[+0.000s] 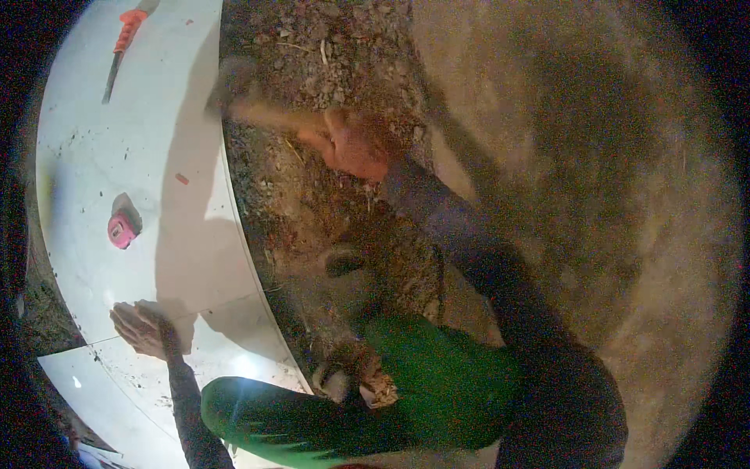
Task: The person measures the dirt ground next to laid floor tiles using a measuring tape, then hammers the dirt floor using a hammer before measuring and hammering the ground again.
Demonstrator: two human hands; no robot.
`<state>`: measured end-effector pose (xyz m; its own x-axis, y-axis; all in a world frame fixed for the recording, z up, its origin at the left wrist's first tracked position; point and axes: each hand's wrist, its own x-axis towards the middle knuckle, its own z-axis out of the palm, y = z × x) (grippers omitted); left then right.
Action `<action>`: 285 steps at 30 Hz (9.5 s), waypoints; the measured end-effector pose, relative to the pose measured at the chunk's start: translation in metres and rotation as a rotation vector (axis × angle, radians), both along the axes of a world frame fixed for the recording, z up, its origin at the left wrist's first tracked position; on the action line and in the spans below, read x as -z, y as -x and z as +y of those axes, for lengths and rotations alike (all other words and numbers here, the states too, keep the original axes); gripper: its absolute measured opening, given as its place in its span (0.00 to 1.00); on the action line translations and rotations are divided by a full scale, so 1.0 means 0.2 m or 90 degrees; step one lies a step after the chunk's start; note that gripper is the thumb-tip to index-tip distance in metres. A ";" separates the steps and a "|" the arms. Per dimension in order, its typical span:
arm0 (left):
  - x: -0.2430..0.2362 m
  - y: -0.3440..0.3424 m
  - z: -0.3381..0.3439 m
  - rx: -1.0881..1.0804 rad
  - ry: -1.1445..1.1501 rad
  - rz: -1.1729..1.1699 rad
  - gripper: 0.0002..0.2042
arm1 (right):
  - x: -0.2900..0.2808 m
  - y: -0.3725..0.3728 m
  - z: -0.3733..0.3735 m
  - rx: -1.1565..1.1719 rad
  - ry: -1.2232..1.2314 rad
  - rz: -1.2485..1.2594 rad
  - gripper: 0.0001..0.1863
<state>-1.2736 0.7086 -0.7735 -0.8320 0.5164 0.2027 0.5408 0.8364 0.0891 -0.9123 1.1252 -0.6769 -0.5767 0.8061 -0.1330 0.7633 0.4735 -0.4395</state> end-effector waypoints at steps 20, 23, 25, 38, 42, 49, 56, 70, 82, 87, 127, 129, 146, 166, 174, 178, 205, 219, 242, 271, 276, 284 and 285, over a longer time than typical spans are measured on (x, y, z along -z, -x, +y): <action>0.01 -0.06 0.13 -0.032 -0.019 -0.037 0.35 | 0.26 -0.44 0.33 0.182 0.064 -0.045 0.19; 0.01 -0.02 0.00 -0.048 0.012 -0.034 0.35 | 0.03 0.01 -0.02 -0.068 -0.054 -0.068 0.15; 0.02 -0.01 0.00 -0.025 -0.019 -0.027 0.35 | 0.05 -0.05 0.01 -0.201 -0.124 -0.073 0.14; 0.04 -0.04 0.07 -0.028 -0.038 -0.052 0.37 | 0.05 -0.35 0.23 -0.025 -0.075 -0.115 0.21; 0.02 -0.05 0.11 -0.036 -0.055 -0.065 0.37 | 0.17 -0.38 0.30 0.188 0.006 -0.109 0.21; 0.01 -0.03 0.05 -0.041 -0.034 -0.040 0.37 | 0.07 -0.36 0.26 -0.039 -0.098 -0.085 0.20; 0.05 -0.03 0.02 -0.002 -0.020 -0.017 0.35 | -0.03 0.00 0.04 -0.009 -0.020 -0.079 0.20; 0.03 -0.01 -0.03 -0.004 -0.032 -0.007 0.36 | 0.01 -0.18 -0.18 -0.216 -0.210 -0.056 0.29; 0.01 0.02 -0.03 -0.010 -0.026 0.005 0.34 | -0.10 -0.10 -0.18 -0.125 -0.126 -0.204 0.21; 0.04 -0.08 0.08 -0.022 -0.036 -0.040 0.35 | -0.03 -0.51 0.02 0.155 0.012 -0.200 0.21; 0.02 -0.01 0.03 0.013 -0.037 -0.020 0.34 | 0.03 -0.21 -0.28 0.092 0.096 0.105 0.16; 0.04 0.00 -0.02 -0.022 -0.027 0.007 0.35 | -0.02 -0.04 -0.41 -0.119 -0.055 -0.042 0.17; 0.09 0.01 -0.02 -0.020 -0.033 0.008 0.35 | 0.03 -0.53 -0.40 -0.070 -0.103 -0.002 0.16; 0.02 0.00 -0.04 0.002 -0.025 -0.008 0.36 | 0.07 -0.34 -0.69 0.257 0.094 0.086 0.20; 0.10 -0.05 0.04 -0.020 -0.021 -0.005 0.35 | 0.16 -0.77 -0.50 0.307 0.069 -0.019 0.20; 0.07 -0.04 0.01 0.008 -0.066 -0.002 0.36 | -0.05 -0.27 -0.64 0.195 0.058 0.082 0.18; 0.05 0.02 -0.06 -0.007 -0.058 0.020 0.33 | 0.22 -0.49 -0.39 0.073 -0.133 -0.039 0.14; 0.07 -0.01 -0.02 -0.032 -0.031 -0.003 0.35 | 0.08 -0.37 -0.44 0.095 0.033 -0.057 0.28; 0.06 -0.05 0.04 0.010 -0.057 0.011 0.32 | 0.24 -0.50 -0.36 0.133 -0.011 -0.079 0.20; 0.07 -0.02 0.02 -0.031 -0.052 -0.016 0.36 | 0.25 -0.31 -0.47 0.137 -0.054 0.025 0.28; 0.08 -0.01 0.03 -0.003 -0.067 0.045 0.34 | 0.10 -0.49 -0.60 0.185 0.073 0.090 0.27; 0.10 0.00 -0.03 0.011 -0.045 0.011 0.35 | 0.04 -0.46 -0.74 0.034 -0.151 0.174 0.21; 0.09 0.04 -0.04 0.000 -0.033 0.024 0.35 | 0.04 -0.53 -0.70 0.117 -0.021 0.077 0.22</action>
<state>-1.2820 0.7004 -0.7912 -0.8234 0.5043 0.2602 0.5446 0.8311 0.1126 -0.8061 0.9842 -0.6843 -0.4299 0.9018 -0.0443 0.7807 0.3467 -0.5198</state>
